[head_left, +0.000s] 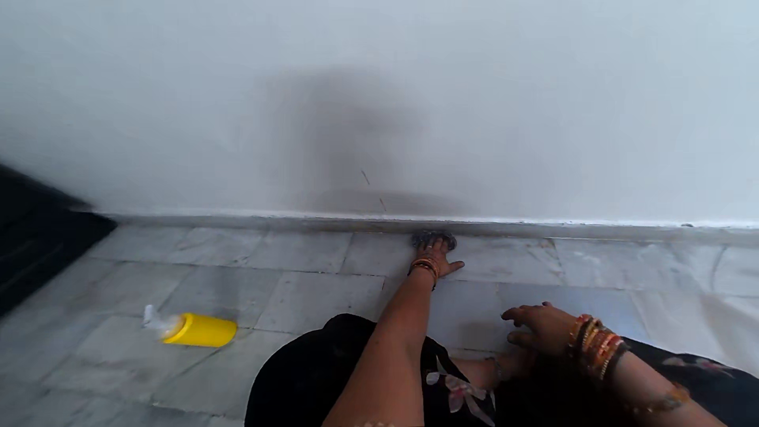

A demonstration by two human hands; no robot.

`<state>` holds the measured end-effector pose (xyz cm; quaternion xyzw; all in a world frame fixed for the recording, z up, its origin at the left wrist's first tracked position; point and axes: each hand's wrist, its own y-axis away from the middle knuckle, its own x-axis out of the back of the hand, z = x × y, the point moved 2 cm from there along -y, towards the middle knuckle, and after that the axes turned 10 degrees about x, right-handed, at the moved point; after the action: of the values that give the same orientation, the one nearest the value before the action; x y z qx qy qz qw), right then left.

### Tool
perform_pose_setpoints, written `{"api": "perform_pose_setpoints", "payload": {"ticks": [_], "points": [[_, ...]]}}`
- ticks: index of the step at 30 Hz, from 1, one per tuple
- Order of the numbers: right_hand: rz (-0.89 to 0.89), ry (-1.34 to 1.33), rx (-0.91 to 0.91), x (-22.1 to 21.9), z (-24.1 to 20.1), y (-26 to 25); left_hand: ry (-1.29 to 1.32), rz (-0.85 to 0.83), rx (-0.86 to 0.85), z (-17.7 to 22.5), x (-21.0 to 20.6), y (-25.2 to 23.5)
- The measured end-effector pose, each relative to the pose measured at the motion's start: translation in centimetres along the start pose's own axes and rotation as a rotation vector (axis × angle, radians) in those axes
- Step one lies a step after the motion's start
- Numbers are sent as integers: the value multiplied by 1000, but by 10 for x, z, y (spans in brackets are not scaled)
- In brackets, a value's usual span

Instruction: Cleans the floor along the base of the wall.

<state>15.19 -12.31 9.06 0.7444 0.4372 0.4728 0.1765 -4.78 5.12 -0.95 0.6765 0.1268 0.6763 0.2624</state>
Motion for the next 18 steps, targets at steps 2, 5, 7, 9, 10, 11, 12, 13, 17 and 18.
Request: {"api": "perform_pose_setpoints", "payload": {"ticks": [2, 5, 7, 9, 10, 11, 12, 13, 17, 18], "points": [[-10, 26, -26, -4, -3, 2, 34, 35, 36, -26, 0, 1], [-17, 38, -46, -6, -5, 2, 63, 45, 127, -71, 0, -1], [-8, 20, -44, -3, -4, 0, 61, 48, 192, -98, 1, -4], [-4, 0, -37, 1, -4, -1, 81, 51, 256, -117, 3, -4], [1, -9, -36, 3, -4, -1, 99, 45, 289, -121, 4, -3], [2, -18, -34, 5, -4, 1, 117, 42, 320, -123, 5, -3], [4, -27, -29, 7, -5, 2, 137, 42, 346, -121, 5, -3], [11, -34, -19, 8, -7, 4, 160, 51, 367, -116, 5, -4], [78, -8, 88, 18, -29, 18, 173, 54, 334, -70, 1, -8], [92, -2, 130, 22, -39, 24, 143, 33, 283, -54, -2, -7]]}}
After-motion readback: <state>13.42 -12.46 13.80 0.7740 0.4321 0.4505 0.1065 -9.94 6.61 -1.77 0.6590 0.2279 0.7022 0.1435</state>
